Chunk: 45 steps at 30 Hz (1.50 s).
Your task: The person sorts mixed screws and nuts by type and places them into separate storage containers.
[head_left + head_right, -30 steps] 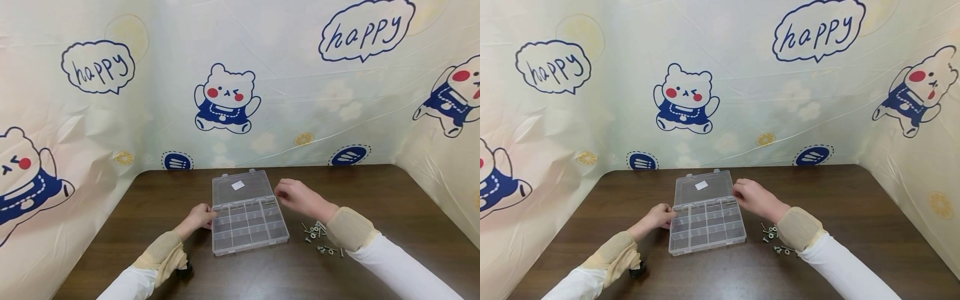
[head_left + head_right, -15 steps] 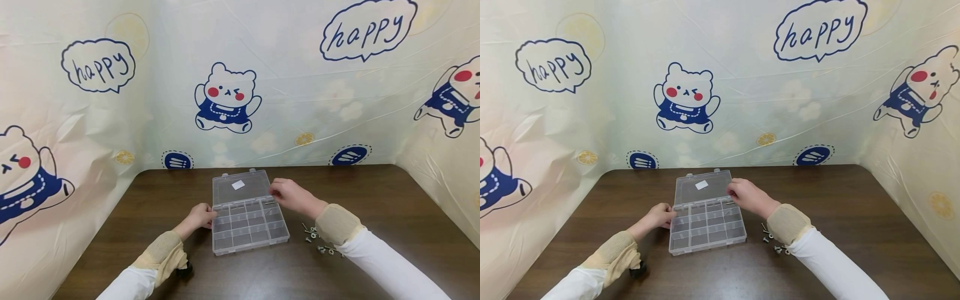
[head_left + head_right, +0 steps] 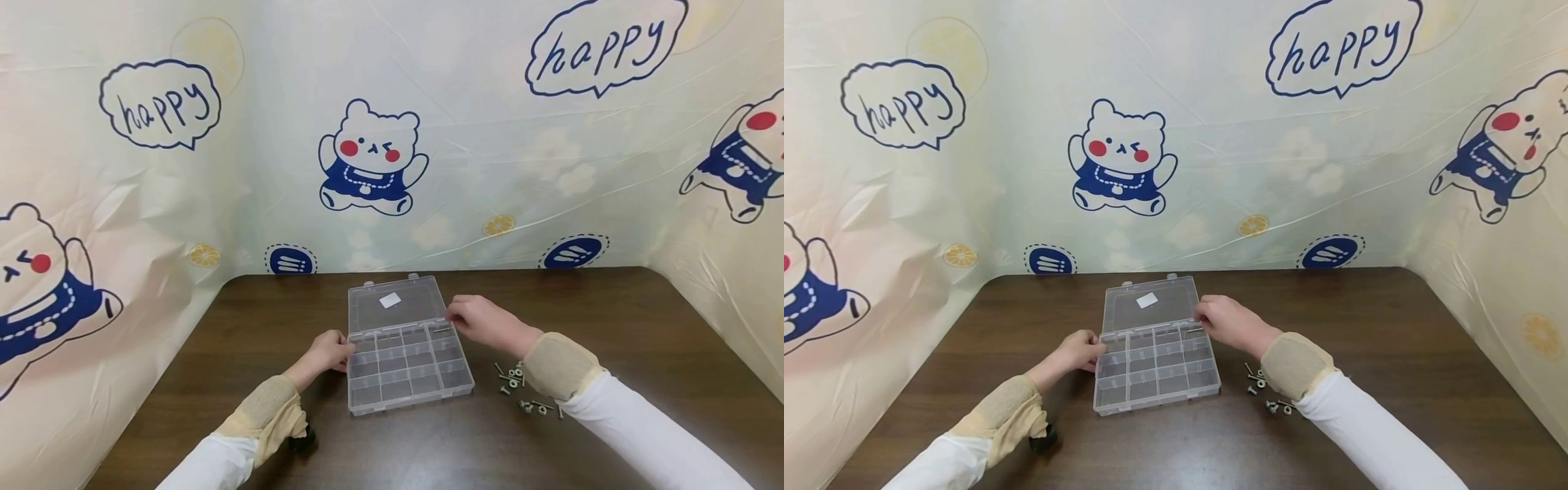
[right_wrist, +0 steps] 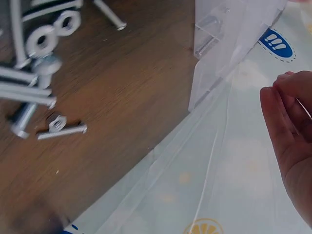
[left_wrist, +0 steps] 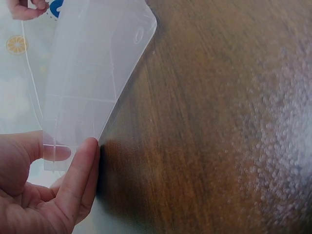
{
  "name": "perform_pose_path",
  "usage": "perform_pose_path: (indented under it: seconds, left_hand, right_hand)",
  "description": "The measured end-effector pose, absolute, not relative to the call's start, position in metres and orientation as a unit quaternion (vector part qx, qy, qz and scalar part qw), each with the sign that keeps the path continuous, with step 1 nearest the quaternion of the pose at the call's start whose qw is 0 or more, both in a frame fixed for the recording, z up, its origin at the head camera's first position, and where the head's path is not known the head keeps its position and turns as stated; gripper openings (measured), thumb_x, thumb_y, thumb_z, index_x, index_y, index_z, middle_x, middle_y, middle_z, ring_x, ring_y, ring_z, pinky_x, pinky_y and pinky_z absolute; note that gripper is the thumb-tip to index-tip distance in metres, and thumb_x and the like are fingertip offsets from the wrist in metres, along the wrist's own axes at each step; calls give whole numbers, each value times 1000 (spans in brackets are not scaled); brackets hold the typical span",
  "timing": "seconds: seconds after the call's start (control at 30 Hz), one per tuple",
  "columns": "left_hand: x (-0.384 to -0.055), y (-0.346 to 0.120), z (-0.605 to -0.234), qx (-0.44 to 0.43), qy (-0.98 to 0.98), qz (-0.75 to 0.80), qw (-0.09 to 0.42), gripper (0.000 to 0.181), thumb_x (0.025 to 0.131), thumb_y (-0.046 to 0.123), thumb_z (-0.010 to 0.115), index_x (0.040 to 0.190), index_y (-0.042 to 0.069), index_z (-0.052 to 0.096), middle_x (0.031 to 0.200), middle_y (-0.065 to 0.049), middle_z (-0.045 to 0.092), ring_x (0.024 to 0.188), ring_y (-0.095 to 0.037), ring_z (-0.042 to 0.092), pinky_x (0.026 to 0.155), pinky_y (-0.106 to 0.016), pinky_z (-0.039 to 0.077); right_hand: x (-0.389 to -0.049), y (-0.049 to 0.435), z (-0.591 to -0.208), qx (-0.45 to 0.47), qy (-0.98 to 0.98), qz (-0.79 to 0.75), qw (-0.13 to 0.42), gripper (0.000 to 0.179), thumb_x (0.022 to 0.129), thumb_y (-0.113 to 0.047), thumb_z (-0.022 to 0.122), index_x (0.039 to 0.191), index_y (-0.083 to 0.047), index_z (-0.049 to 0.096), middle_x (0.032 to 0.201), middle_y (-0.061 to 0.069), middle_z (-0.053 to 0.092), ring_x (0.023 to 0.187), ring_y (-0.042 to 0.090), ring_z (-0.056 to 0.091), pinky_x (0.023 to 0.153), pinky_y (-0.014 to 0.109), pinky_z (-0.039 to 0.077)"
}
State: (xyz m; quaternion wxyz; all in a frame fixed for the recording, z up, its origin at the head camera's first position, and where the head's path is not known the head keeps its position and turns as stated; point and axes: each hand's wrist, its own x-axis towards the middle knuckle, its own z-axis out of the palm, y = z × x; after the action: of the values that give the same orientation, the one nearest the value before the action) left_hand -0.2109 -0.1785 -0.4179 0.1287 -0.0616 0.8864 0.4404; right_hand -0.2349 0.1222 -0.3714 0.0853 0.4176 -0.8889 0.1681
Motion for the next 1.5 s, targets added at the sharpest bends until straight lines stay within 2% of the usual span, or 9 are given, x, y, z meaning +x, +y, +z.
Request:
perform_pose_path:
  seconds: [0.2,0.43,0.63,0.83,0.97,1.23,1.5]
  left_hand:
    - [-213,-179,-419,-60,887,441,125,11,80,4,53,74,-1,45,70,-12,51,55,-13,55,53,-28,57]
    - [-212,-178,-418,-62,888,438,127,11,80,4,54,74,-1,45,71,-11,50,55,-13,55,53,-27,57]
    - [-211,-178,-418,-68,887,439,127,12,79,4,55,75,-2,46,72,-14,52,58,-17,57,52,-29,57]
    - [-226,-188,-441,-34,882,452,124,14,79,9,55,75,-2,46,71,-15,52,58,-19,60,51,-28,57]
    - [-221,-185,-434,-43,882,453,126,13,79,7,55,76,-2,47,73,-15,51,59,-19,59,51,-29,57]
    - [-209,-178,-418,-54,889,438,120,12,79,5,52,74,-2,45,70,-12,49,56,-14,55,52,-27,57]
    - [-212,-179,-422,-64,884,445,123,10,78,4,53,75,-1,45,71,-11,50,55,-13,54,52,-27,57]
  right_hand:
    - [-230,133,-370,416,-897,141,49,7,78,-1,63,82,-6,67,75,-3,55,67,9,53,61,23,52]
    - [-222,146,-369,418,-902,112,3,7,76,-1,65,75,-8,64,67,-7,50,60,6,46,53,20,47]
    - [-212,158,-366,405,-909,95,-31,7,77,-1,65,75,-8,64,66,-7,52,58,6,46,53,20,48]
    - [-201,166,-367,402,-909,98,-43,10,77,0,63,72,-9,62,65,-8,50,57,5,44,50,20,45]
    - [-195,171,-370,393,-912,103,-62,9,77,-1,64,74,-9,64,66,-9,51,58,5,45,52,20,47]
    - [-187,186,-379,431,-896,105,-20,17,74,2,62,67,-13,57,62,-11,46,55,2,42,46,17,42]
    - [-181,199,-385,413,-902,119,-44,13,74,1,65,71,-12,60,65,-12,49,57,0,43,48,18,43]
